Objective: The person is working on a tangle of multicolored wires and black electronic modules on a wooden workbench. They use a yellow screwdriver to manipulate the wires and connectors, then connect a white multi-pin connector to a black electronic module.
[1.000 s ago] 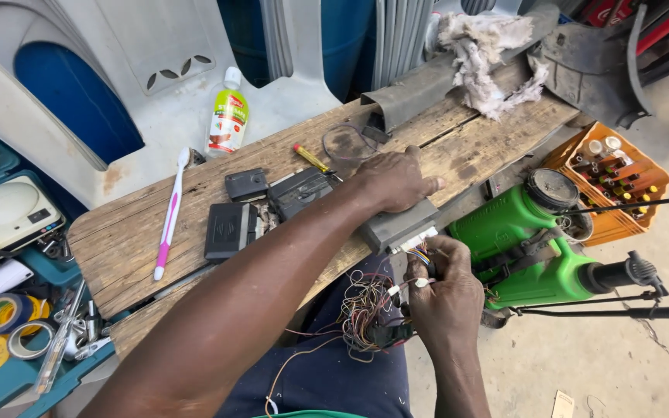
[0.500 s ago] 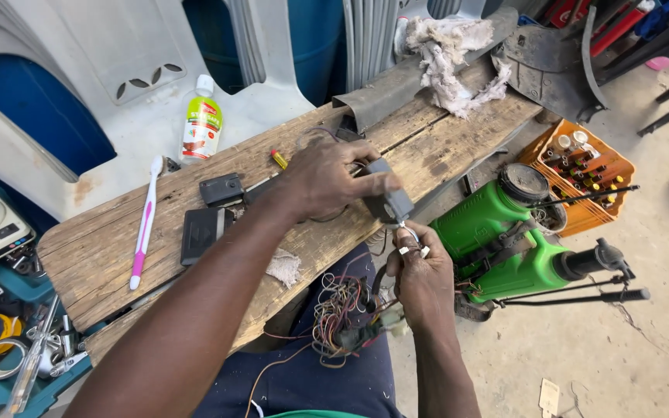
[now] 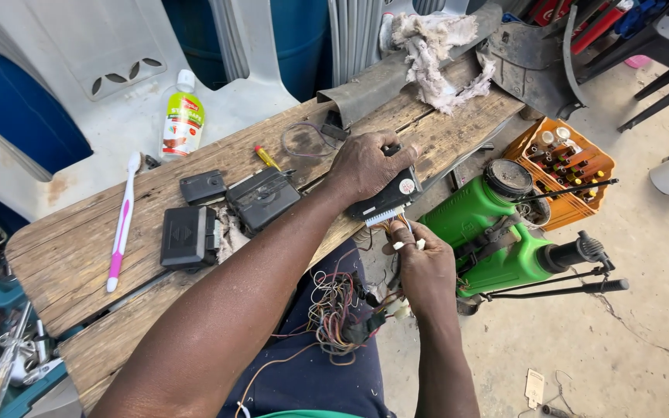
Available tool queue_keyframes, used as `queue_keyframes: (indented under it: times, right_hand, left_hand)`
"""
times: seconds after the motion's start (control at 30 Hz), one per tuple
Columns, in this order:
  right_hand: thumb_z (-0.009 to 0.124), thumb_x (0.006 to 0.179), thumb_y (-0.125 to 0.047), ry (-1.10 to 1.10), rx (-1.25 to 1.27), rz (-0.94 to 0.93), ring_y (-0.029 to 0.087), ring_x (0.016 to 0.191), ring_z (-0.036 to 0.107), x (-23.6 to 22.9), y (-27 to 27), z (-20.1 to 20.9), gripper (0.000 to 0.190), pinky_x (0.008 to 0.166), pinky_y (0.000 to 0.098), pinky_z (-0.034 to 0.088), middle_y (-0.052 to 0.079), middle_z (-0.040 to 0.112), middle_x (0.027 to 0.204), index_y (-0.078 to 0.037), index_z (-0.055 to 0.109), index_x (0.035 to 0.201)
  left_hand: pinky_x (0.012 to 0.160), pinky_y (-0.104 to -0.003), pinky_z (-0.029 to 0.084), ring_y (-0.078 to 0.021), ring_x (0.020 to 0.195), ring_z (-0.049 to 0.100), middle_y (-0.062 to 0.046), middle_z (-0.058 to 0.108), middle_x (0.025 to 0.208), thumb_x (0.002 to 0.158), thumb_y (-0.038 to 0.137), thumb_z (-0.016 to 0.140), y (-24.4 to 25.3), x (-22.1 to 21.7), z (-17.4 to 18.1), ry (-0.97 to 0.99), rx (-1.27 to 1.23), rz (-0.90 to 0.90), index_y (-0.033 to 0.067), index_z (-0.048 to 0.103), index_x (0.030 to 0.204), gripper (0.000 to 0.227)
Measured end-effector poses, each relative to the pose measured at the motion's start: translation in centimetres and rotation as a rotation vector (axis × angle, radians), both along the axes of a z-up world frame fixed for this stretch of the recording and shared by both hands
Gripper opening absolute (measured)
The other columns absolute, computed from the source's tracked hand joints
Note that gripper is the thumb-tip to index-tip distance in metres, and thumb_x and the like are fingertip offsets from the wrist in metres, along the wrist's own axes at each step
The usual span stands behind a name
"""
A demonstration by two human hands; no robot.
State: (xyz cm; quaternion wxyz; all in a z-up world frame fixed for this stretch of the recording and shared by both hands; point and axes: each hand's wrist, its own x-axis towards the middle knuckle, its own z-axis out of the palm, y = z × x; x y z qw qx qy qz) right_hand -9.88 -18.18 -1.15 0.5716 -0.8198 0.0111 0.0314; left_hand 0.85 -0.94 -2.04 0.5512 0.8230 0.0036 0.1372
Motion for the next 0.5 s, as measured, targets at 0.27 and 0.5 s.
queue_keyframes:
  times: [0.27,0.5]
  right_hand:
    - [0.075,0.099,-0.048,-0.221,-0.377,-0.052,0.042,0.100,0.073,2.5,-0.5,-2.0,0.032,0.086,0.0489,0.055,0.015,0.080,0.102,-0.020,0.085,0.112]
    - [0.070,0.096,-0.037,-0.176,-0.373,-0.019,0.033,0.081,0.067,4.5,-0.7,-2.9,0.025,0.077,0.0454,0.052,0.018,0.069,0.078,-0.016,0.078,0.084]
  left_hand:
    - [0.085,-0.050,0.059,-0.0362,0.095,0.078,-0.011,0.077,0.081,0.088,0.075,0.062,-0.5,1.0,-1.4,0.050,0.072,0.051,0.0229,0.080,0.093,0.055]
    - [0.083,-0.052,0.060,-0.0390,0.097,0.079,-0.017,0.079,0.088,0.090,0.075,0.057,-0.7,0.6,-1.4,0.015,0.093,0.093,0.0209,0.082,0.101,0.060]
